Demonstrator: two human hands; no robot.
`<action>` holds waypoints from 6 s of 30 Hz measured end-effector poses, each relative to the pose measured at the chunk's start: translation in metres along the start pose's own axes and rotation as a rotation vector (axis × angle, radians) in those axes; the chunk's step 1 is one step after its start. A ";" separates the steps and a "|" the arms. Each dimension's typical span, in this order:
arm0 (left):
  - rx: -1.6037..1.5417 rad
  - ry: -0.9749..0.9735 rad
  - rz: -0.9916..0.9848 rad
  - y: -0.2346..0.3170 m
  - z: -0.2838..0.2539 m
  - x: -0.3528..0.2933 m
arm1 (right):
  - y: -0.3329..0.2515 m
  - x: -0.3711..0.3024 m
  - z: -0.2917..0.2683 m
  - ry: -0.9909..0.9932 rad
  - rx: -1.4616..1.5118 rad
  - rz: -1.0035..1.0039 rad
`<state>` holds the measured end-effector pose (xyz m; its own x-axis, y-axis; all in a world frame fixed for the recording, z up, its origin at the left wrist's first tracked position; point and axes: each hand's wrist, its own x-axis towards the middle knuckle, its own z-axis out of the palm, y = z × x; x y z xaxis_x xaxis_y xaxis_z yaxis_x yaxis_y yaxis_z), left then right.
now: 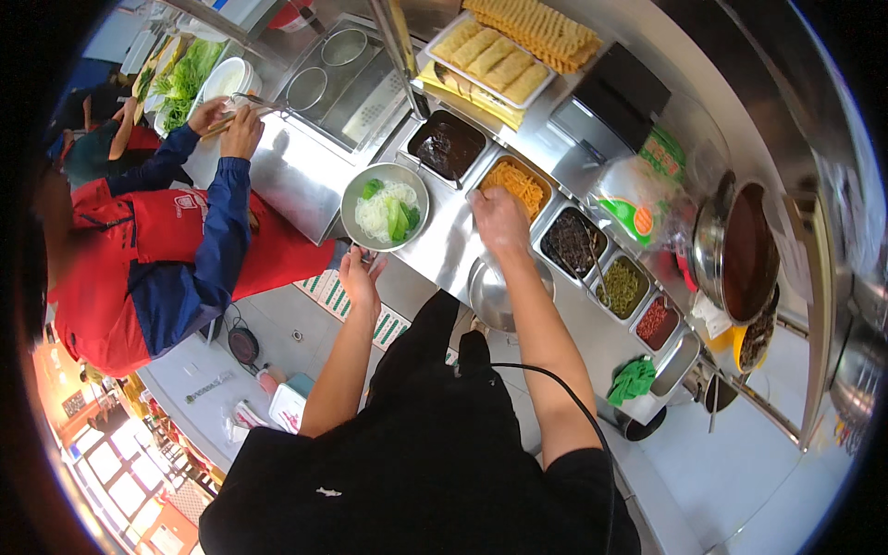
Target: The person assembles a noodle bowl by adding various toppings from stainless steel containers, ladling broth, and placing fried egg pieces into a metal bowl. The person then carries the completed bowl to the service counter.
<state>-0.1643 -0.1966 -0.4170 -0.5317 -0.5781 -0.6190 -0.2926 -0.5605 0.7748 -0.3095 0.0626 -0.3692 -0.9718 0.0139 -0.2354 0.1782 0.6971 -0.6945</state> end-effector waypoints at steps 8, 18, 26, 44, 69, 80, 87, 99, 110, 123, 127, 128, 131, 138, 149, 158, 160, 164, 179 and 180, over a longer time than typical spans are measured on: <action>0.040 -0.017 -0.063 0.016 0.003 -0.023 | 0.046 0.105 0.107 -0.205 -0.152 0.420; 0.056 -0.038 -0.084 0.022 -0.008 -0.019 | 0.060 0.143 0.131 -0.480 -0.304 -0.032; -0.024 -0.059 -0.077 0.015 -0.007 -0.021 | 0.002 0.089 0.074 -0.204 0.501 0.608; -0.168 0.114 -0.133 0.023 0.058 -0.035 | -0.040 0.042 -0.020 -0.176 0.552 0.513; -0.168 -0.050 -0.145 -0.018 0.039 -0.021 | -0.058 -0.090 -0.010 -0.075 -0.424 -0.617; -0.113 -0.102 -0.146 -0.011 0.028 -0.022 | -0.037 -0.093 -0.004 -0.060 -0.414 -0.611; -0.049 -0.215 -0.188 -0.010 0.025 -0.011 | -0.028 -0.084 0.005 -0.181 0.388 -0.205; -0.106 -0.312 -0.403 0.005 0.015 0.000 | -0.042 -0.082 -0.021 -0.374 0.561 0.281; 0.031 -0.334 -0.323 0.009 -0.012 -0.010 | -0.051 -0.021 -0.061 -0.305 0.892 0.492; 0.071 -0.288 -0.399 0.018 -0.102 -0.061 | 0.017 0.068 0.054 -0.230 0.499 0.458; 0.058 -0.283 -0.400 0.026 -0.111 -0.079 | 0.046 0.050 0.031 -0.232 0.415 0.306; 0.049 -0.278 -0.401 0.026 -0.116 -0.080 | 0.047 0.036 0.020 -0.186 0.336 0.199; 0.065 -0.223 -0.399 0.031 -0.117 -0.088 | 0.035 -0.039 -0.024 0.115 -0.049 -0.127; 0.159 -0.279 -0.376 0.054 -0.122 -0.098 | 0.110 -0.170 -0.089 0.125 -0.423 0.131; 0.169 -0.348 -0.385 0.061 -0.129 -0.106 | 0.144 -0.198 0.012 0.014 0.220 0.324; 0.141 -0.325 -0.359 0.068 -0.143 -0.121 | 0.012 -0.131 0.058 -0.173 0.434 0.516; 0.136 -0.315 -0.352 0.069 -0.147 -0.125 | 0.016 -0.112 0.103 -0.128 0.356 0.357; 0.142 -0.303 -0.326 0.071 -0.159 -0.130 | -0.003 -0.066 0.153 -0.100 0.297 0.304; 0.229 -0.389 -0.350 0.046 -0.115 -0.169 | 0.141 -0.111 -0.113 0.154 -0.749 0.499; 0.223 -0.400 -0.361 0.038 -0.108 -0.170 | 0.149 -0.110 -0.123 0.053 -0.706 0.562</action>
<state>0.0010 -0.1831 -0.2962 -0.6132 -0.0803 -0.7858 -0.6486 -0.5167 0.5589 -0.1950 0.2534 -0.3634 -0.7789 0.5061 -0.3704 0.5094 0.8550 0.0969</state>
